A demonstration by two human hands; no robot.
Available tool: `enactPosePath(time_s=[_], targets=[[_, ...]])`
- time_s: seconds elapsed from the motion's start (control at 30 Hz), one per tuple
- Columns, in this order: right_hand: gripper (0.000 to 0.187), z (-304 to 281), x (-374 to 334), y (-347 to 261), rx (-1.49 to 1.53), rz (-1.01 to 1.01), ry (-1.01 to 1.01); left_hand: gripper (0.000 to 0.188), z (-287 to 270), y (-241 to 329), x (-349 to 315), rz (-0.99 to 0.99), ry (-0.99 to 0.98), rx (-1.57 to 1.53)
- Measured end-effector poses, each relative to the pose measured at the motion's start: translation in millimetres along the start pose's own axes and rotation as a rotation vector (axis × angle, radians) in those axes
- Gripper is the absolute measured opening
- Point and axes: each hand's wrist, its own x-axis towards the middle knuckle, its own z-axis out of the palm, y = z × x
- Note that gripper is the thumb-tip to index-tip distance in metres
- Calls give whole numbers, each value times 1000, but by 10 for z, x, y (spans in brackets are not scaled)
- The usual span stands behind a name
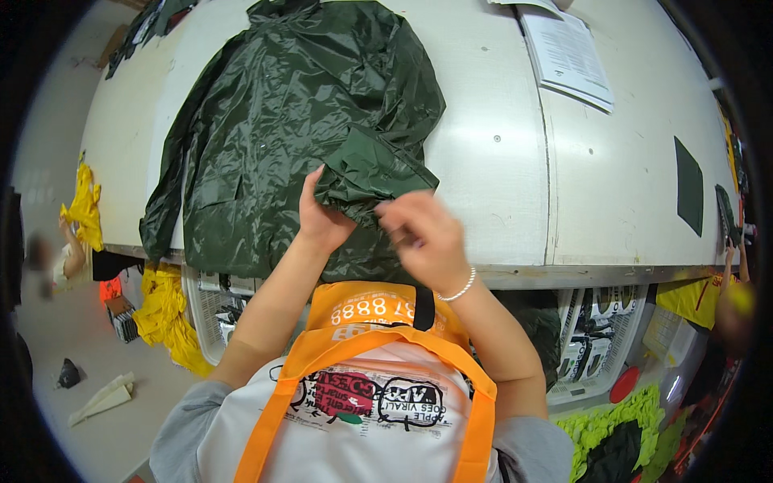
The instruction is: The person unfolds a dark green jacket on a white table, smooths it out, and then folds it in half. They then fold the sleeves inward and fold the jacket in half again, creating a compact bundle.
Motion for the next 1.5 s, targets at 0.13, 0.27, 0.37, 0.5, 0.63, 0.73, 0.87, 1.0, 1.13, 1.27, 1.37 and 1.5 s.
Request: enactPosePath(time_s=[0.13,0.27,0.37,0.5,0.63,0.73,0.87,1.0,1.13,1.27,1.37,1.5], targets=[[19,-110,73,123,178,605,136,50,-131,-66,-169,5,23,-73],[18,-108,-59,192,405,788,6,51,-240,-81,-277,-71,-100,-186],[16,-103,-113,213,400,718,75,51,-305,-83,-315,-76,-151,-151],[14,-124,-76,203,178,590,142,46,-99,-74,-412,13,-207,206],[10,-149,-30,99,133,508,304,19,214,8,-332,248,43,905],[10,-150,-104,-235,56,254,236,13,76,470,-15,654,365,1270],[21,-68,-151,-426,-86,110,57,17,408,392,-16,1036,364,1391],[23,-233,-194,-146,-121,316,114,26,443,190,-470,1052,-107,1503],[24,-512,-67,79,-133,293,588,23,354,-210,-720,656,-234,1816],[26,-452,-110,-183,-181,132,479,66,702,-90,-687,1140,13,1709],[27,-443,-104,-315,-219,53,377,84,986,-29,-772,1260,-32,1936],[28,-466,-52,-481,-197,-105,244,67,1070,23,-753,1229,-104,1893]])
